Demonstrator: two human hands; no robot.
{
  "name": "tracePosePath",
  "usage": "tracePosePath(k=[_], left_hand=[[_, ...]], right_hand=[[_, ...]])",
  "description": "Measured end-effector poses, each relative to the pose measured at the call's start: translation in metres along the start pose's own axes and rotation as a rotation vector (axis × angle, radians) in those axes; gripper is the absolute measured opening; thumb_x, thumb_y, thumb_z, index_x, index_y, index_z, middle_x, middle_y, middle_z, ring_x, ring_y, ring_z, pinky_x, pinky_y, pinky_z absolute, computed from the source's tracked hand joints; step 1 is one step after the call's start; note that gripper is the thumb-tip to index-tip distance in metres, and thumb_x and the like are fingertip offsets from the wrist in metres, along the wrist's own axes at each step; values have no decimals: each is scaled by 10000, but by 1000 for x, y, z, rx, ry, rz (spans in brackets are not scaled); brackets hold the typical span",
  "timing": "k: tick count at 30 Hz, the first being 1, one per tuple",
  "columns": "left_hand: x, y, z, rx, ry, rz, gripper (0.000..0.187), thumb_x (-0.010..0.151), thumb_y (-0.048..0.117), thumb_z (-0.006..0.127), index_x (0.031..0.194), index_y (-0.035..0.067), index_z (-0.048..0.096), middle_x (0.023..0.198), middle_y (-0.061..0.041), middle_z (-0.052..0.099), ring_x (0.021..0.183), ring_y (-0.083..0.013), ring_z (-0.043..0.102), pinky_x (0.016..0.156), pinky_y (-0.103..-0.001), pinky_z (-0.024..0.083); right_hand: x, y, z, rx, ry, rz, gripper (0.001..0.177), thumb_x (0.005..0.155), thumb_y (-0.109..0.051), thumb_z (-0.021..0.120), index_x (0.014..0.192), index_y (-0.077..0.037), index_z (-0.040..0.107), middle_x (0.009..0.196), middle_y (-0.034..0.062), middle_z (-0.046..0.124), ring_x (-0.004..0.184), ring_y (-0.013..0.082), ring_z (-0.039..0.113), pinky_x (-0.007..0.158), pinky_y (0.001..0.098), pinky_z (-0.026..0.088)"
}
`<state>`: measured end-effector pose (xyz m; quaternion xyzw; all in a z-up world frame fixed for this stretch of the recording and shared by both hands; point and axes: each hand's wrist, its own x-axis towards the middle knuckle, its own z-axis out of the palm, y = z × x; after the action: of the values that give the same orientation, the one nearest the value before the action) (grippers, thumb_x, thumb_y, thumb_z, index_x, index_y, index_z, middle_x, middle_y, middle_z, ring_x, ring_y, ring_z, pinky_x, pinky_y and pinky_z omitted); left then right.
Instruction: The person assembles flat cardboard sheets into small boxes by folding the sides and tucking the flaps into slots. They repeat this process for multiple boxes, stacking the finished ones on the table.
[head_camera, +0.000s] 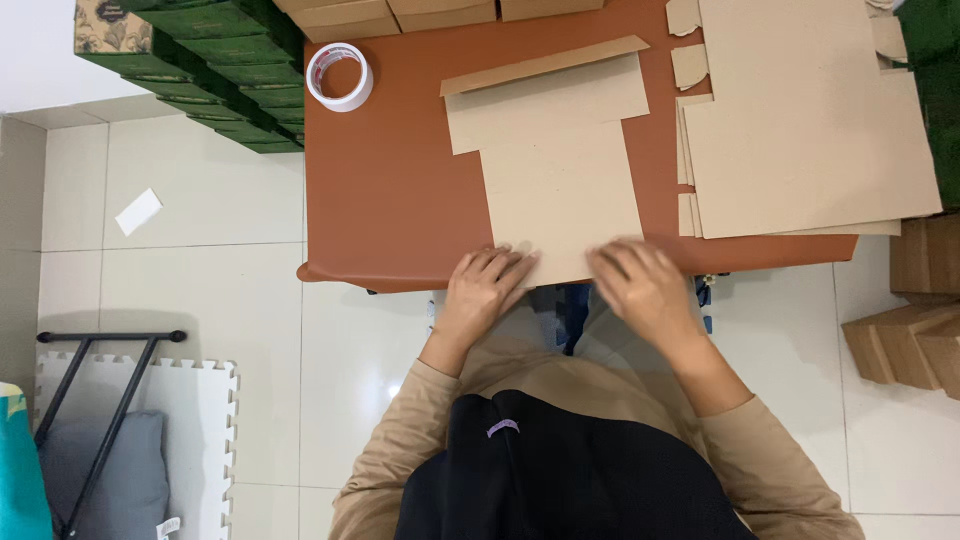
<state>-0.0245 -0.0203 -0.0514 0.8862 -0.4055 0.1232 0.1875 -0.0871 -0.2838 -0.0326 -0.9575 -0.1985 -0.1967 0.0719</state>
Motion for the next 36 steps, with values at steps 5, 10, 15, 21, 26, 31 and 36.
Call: tracePosePath(k=[5, 10, 15, 21, 26, 31, 36], left_hand=[[6, 12, -6, -57, 12, -63, 173, 936, 321, 716, 1030, 182, 757, 961, -37, 728, 1113, -257, 702, 1049, -456, 440], [15, 9, -7, -182, -42, -335, 232, 946, 402, 702, 865, 189, 748, 810, 22, 679, 926, -201, 692, 864, -357, 469], [21, -4, 6, -262, -37, -522, 190, 881, 320, 772, 927, 143, 721, 830, -44, 635, 838, -281, 659, 744, -391, 448], [19, -7, 5, -324, -2, -448, 173, 872, 275, 770, 952, 149, 681, 834, -22, 588, 851, -273, 607, 778, -410, 400], [30, -5, -17, -376, -26, -416, 39, 893, 160, 735, 900, 132, 707, 811, -31, 602, 812, -269, 599, 766, -382, 391], [30, -5, -17, -384, -8, -390, 94, 907, 152, 716, 831, 112, 679, 804, -47, 564, 806, -277, 577, 751, -362, 365], [25, -10, -8, -452, -39, -444, 42, 912, 149, 719, 941, 175, 734, 894, -17, 620, 870, -254, 604, 807, -360, 387]], right_hand=[[-7, -5, 10, 25, 26, -10, 127, 895, -157, 748, 1022, -146, 758, 999, 44, 729, 1051, 212, 692, 884, 327, 550], [11, 8, 23, 142, 13, 112, 77, 963, -189, 694, 959, -147, 758, 857, 25, 698, 885, 218, 694, 795, 341, 548], [32, 16, 25, 230, -23, 226, 91, 942, -286, 706, 985, -212, 739, 857, 3, 634, 916, 228, 639, 869, 384, 458], [0, -22, 64, 88, 201, 66, 217, 973, -129, 617, 1136, -194, 744, 1012, 19, 640, 1030, 241, 615, 826, 382, 453], [27, -72, 67, 136, 239, -2, 227, 918, -51, 619, 1103, -94, 744, 1042, 86, 690, 1038, 262, 648, 853, 383, 495], [21, -63, 62, 140, 303, 6, 287, 929, -68, 560, 1143, -92, 749, 1084, 83, 712, 1059, 243, 667, 906, 381, 506], [-22, 6, 49, -86, 252, 90, 250, 914, -68, 583, 1083, -98, 764, 1018, 92, 701, 1044, 296, 653, 926, 435, 486]])
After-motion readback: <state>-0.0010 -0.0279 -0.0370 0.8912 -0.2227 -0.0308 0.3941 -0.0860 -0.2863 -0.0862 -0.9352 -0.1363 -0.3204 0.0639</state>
